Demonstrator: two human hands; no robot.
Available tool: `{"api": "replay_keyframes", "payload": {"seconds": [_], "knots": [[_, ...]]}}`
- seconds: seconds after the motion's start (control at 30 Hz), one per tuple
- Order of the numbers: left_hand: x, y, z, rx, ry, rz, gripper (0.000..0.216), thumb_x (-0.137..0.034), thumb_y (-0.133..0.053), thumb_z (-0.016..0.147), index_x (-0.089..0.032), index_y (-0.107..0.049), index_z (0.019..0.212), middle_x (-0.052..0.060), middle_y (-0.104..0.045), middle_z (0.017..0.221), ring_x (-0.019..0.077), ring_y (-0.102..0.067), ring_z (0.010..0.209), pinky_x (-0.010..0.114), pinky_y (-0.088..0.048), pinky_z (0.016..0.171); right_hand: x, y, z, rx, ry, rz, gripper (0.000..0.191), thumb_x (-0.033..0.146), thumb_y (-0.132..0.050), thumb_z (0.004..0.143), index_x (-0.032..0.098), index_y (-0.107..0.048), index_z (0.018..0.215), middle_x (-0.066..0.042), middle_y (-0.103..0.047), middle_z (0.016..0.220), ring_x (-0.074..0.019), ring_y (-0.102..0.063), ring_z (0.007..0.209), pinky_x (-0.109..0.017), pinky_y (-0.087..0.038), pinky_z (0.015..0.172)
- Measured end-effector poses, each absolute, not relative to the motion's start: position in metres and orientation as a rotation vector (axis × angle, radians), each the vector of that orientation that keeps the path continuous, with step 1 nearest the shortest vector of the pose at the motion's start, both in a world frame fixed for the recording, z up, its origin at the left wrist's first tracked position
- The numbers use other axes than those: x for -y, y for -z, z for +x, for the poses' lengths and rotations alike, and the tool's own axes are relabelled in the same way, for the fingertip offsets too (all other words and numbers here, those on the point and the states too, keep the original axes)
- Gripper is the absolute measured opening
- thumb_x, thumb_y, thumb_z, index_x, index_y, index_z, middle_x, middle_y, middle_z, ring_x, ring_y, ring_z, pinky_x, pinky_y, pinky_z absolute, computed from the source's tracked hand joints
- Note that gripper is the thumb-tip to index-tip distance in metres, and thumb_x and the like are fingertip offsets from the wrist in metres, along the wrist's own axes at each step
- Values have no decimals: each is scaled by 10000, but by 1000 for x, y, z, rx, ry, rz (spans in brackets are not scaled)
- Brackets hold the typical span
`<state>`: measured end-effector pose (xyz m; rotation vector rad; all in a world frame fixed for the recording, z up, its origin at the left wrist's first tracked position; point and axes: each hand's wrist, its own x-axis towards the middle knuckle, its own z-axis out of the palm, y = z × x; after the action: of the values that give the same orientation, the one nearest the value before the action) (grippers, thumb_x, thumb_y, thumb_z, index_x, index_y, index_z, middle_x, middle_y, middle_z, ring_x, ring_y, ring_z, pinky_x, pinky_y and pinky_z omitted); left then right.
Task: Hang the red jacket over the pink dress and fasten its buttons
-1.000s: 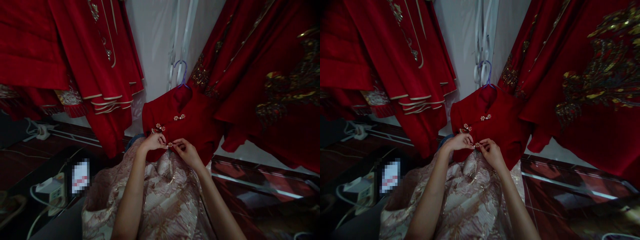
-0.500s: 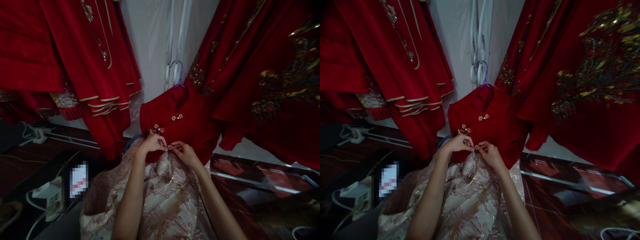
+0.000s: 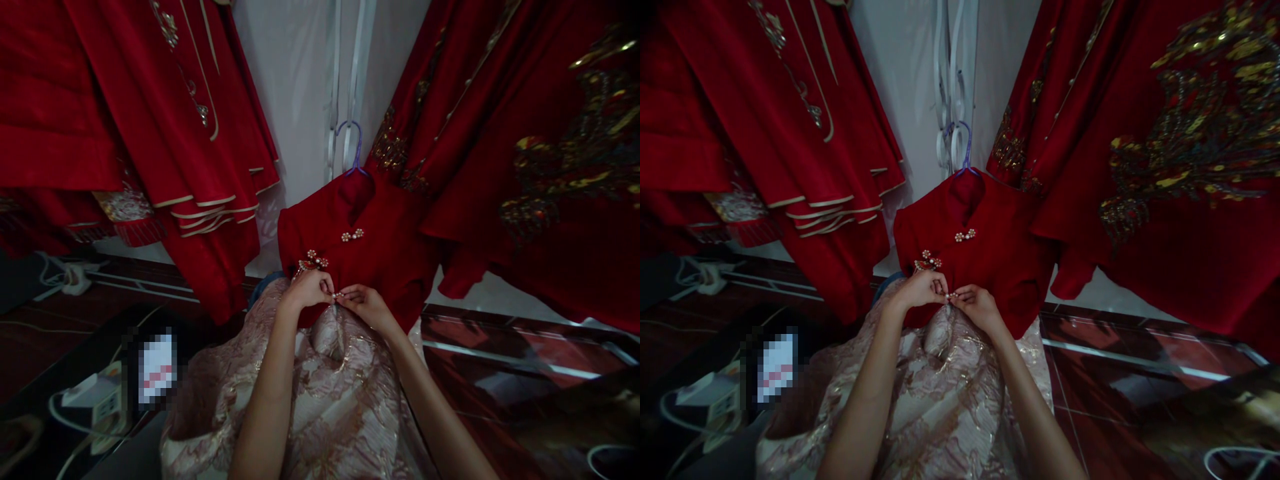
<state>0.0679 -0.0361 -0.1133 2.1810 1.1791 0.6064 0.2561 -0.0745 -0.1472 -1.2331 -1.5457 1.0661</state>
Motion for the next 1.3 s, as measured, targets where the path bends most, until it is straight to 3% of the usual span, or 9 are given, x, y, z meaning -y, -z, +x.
{"api": "replay_keyframes", "payload": {"seconds": [0.2, 0.37, 0.47, 0.63, 1.1, 1.3], "knots": [[37, 112, 66, -1162, -536, 2159, 311, -314, -770, 527, -166, -651, 774, -20, -618, 666, 100, -543, 598, 186, -359, 530, 77, 137, 256, 1385, -1360, -1171, 366, 362, -735, 619, 120, -663, 885, -79, -709, 826, -144, -649, 737, -283, -496, 731], [38, 109, 65, -1156, -532, 2157, 296, -313, -781, 520, -160, -637, 729, -19, -612, 639, 102, -544, 595, 187, -358, 529, 81, 130, 253, 1425, -1353, -1107, 335, 359, -752, 585, 119, -681, 808, -57, -700, 780, -131, -634, 712, -275, -489, 738], [39, 108, 66, -1150, -567, 2149, 302, -319, -783, 518, -151, -623, 712, -8, -626, 653, 108, -557, 605, 192, -372, 538, 83, 127, 253, 1442, -1322, -1134, 350, 382, -743, 593, 118, -676, 814, -50, -687, 758, -112, -602, 639, -228, -471, 601], [43, 101, 68, -1052, -639, 2018, 291, -296, -771, 542, -139, -590, 707, 9, -635, 654, 124, -594, 633, 202, -421, 570, 83, 128, 255, 1478, -1332, -1185, 383, 420, -696, 661, 118, -655, 894, -60, -668, 799, -67, -499, 513, -164, -322, 399], [50, 87, 68, -951, -703, 1857, 287, -306, -771, 564, -128, -585, 691, 25, -653, 649, 120, -616, 629, 210, -462, 605, 84, 125, 246, 1424, -1231, -1174, 391, 470, -661, 687, 136, -631, 887, -29, -605, 729, -72, -473, 516, -170, -331, 398], [50, 85, 62, -1030, -707, 1609, 431, -483, -720, 623, -120, -604, 826, 48, -655, 690, 112, -614, 569, 246, -502, 578, 89, 111, 254, 1440, -1278, -1151, 366, 450, -667, 688, 150, -635, 896, -44, -634, 779, -74, -478, 527, -175, -340, 401]]}}
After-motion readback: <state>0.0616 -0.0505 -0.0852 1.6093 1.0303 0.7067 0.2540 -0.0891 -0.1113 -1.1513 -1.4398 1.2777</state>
